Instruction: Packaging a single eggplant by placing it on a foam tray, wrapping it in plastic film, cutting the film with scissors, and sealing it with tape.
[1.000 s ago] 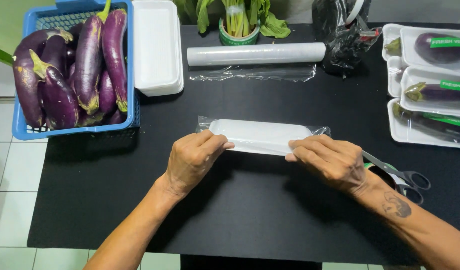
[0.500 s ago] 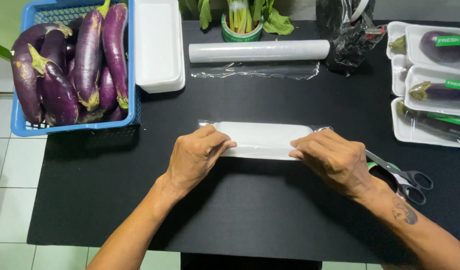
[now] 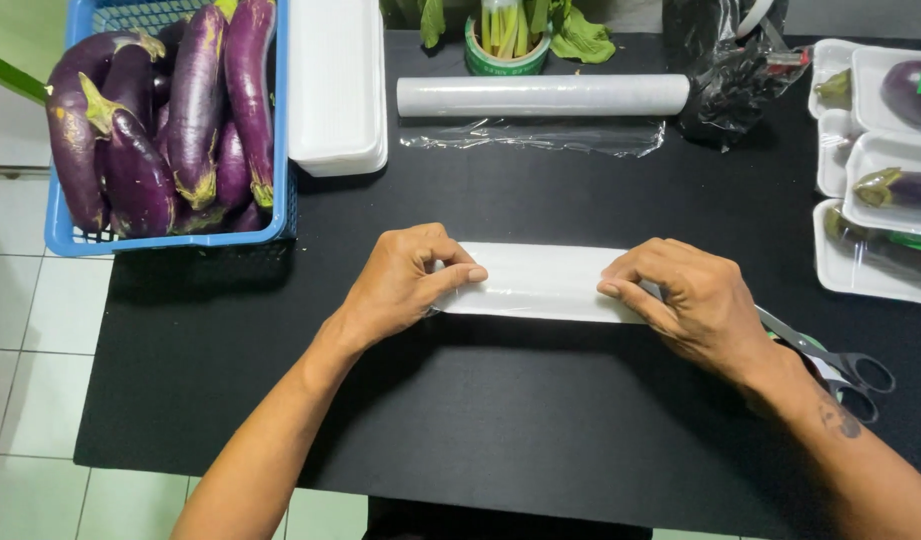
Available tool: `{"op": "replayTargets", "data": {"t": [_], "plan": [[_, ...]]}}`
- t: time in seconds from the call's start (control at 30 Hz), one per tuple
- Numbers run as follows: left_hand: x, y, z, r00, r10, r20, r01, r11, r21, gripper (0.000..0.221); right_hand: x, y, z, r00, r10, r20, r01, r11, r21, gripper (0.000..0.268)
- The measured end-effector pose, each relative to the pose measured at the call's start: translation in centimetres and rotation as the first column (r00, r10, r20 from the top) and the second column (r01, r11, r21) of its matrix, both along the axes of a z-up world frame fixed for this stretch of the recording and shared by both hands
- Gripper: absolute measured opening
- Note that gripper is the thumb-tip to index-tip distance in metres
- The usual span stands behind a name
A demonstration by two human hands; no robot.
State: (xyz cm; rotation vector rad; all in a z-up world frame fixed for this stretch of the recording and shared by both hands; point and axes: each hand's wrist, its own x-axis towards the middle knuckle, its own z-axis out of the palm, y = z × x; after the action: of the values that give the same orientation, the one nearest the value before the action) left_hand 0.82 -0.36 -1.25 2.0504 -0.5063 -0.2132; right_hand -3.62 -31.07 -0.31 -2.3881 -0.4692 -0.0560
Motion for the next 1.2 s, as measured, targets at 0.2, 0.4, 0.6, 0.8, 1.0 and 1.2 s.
{"op": "replayTargets", "data": {"t": [0.2, 0.4, 0.6, 0.8, 1.0, 1.2], "plan": [[0.2, -0.1, -0.4, 0.992, 0.064, -0.105, -0.062, 0.998, 0.026, 0.011, 0.3, -0.6, -0.4, 0.990, 0.101, 0.093, -0.100, 0.995, -0.017, 0.014], [0.0, -0.5, -0.7, 0.994, 0.099, -0.037, -0.096, 0.994, 0.058, 0.013, 0.8, -0.7, -0.8, 0.989, -0.018, -0.150, 0.025, 0.999, 0.045, 0.013], [0.5, -0.3, -0.3, 0.992, 0.097, -0.077, -0.089, 0.991, 0.104, 0.015, 1.7, -0.6, -0.4, 0.924, -0.066, -0.375, 0.078, 0.997, 0.017, 0.032], [0.8, -0.3, -0.2, 0.977, 0.120, -0.177, -0.114, 0.993, 0.044, 0.016, 2.2, 0.1, 0.9, 0.876, -0.122, -0.467, 0.132, 0.991, -0.011, 0.035], [0.6, -0.5, -0.5, 0.973, 0.153, -0.173, -0.148, 0.988, 0.041, 0.016, 2.5, 0.2, 0.1, 0.877, -0.155, -0.454, 0.144, 0.988, -0.058, 0.032], [0.4, -0.7, -1.1, 0.969, 0.187, -0.160, -0.169, 0.978, 0.124, 0.021, 2.9, 0.2, 0.0, 0.798, -0.290, -0.528, 0.211, 0.955, -0.206, 0.037]]}}
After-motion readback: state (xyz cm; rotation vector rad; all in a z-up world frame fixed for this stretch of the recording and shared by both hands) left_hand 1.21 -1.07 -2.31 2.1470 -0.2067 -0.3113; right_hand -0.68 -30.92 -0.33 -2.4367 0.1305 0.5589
